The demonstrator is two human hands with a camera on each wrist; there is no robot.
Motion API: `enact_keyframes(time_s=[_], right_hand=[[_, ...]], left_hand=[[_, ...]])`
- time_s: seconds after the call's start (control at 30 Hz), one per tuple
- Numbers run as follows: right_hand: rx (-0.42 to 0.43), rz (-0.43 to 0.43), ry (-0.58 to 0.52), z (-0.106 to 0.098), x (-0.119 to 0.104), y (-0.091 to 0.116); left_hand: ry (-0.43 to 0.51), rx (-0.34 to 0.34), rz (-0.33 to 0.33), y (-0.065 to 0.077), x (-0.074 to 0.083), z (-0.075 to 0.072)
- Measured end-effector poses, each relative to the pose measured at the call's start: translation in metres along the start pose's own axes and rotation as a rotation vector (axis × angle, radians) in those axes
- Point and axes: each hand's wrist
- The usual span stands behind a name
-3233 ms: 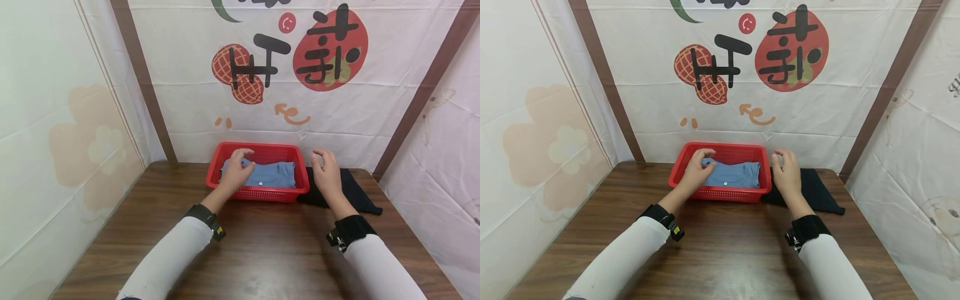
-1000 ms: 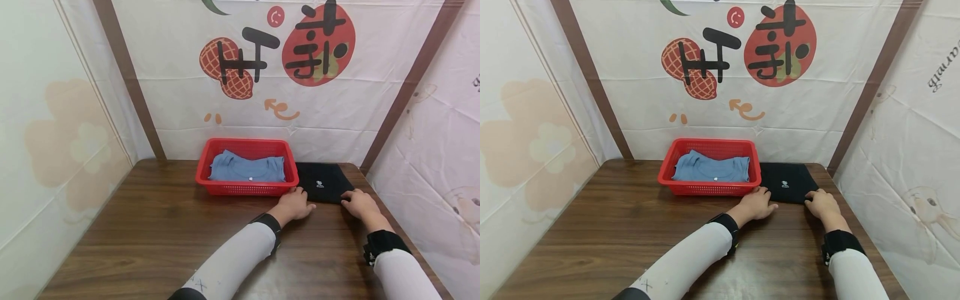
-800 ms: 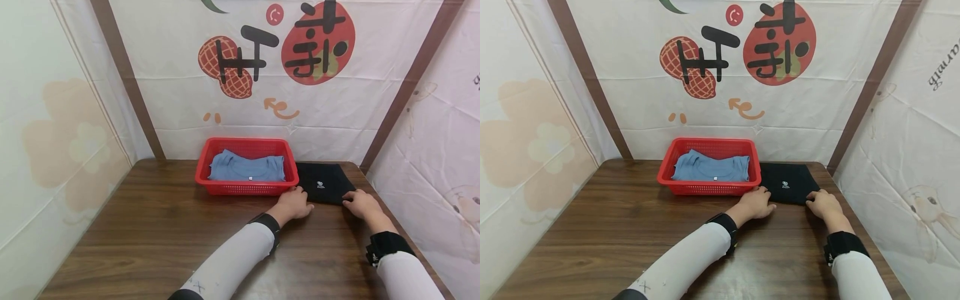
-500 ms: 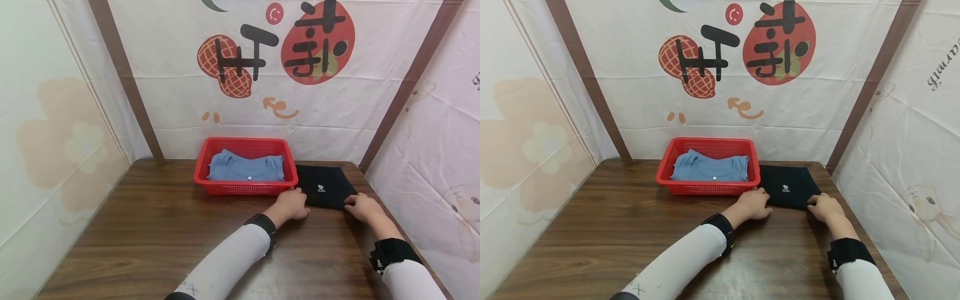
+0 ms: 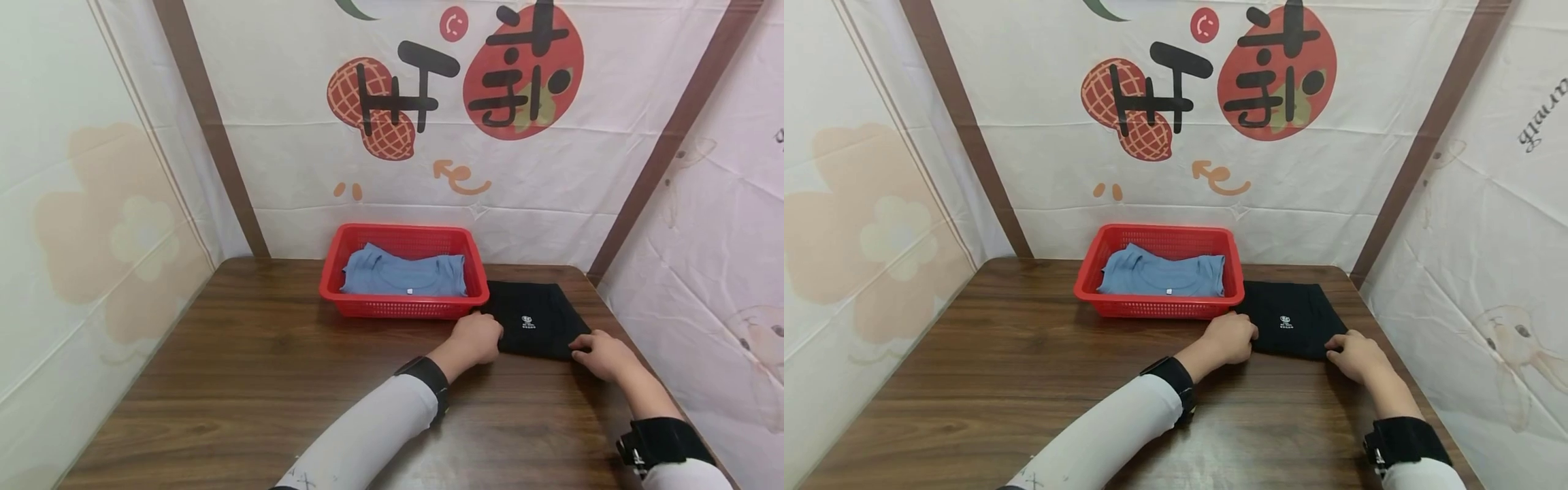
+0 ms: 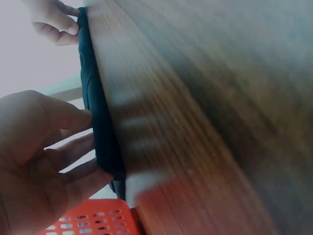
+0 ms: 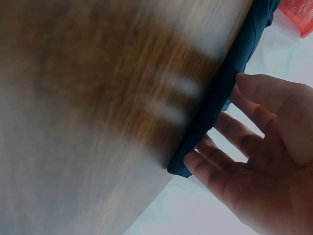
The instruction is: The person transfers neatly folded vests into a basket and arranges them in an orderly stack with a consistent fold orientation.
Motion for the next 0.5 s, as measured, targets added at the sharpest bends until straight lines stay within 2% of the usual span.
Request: enact_keyframes(time_s=[0.2,0.5], right_hand=[[-0.014,-0.017,-0.002,0.001,0.000,0.013],[0.007,-0.038,-0.005,0.006,-0.001,0.034]], left_hand=[[0.001,0.003,-0.010,0.008,0.007,0.000],[-0.018,-0.024,0.030,0.024,0.015,-0.005]])
Point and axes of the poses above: each hand's wrist, its own y-axis away from the middle knuckle, its own z-axis out of the palm, x = y × z, and after that the axes turned 6 degrees about z, right-handed
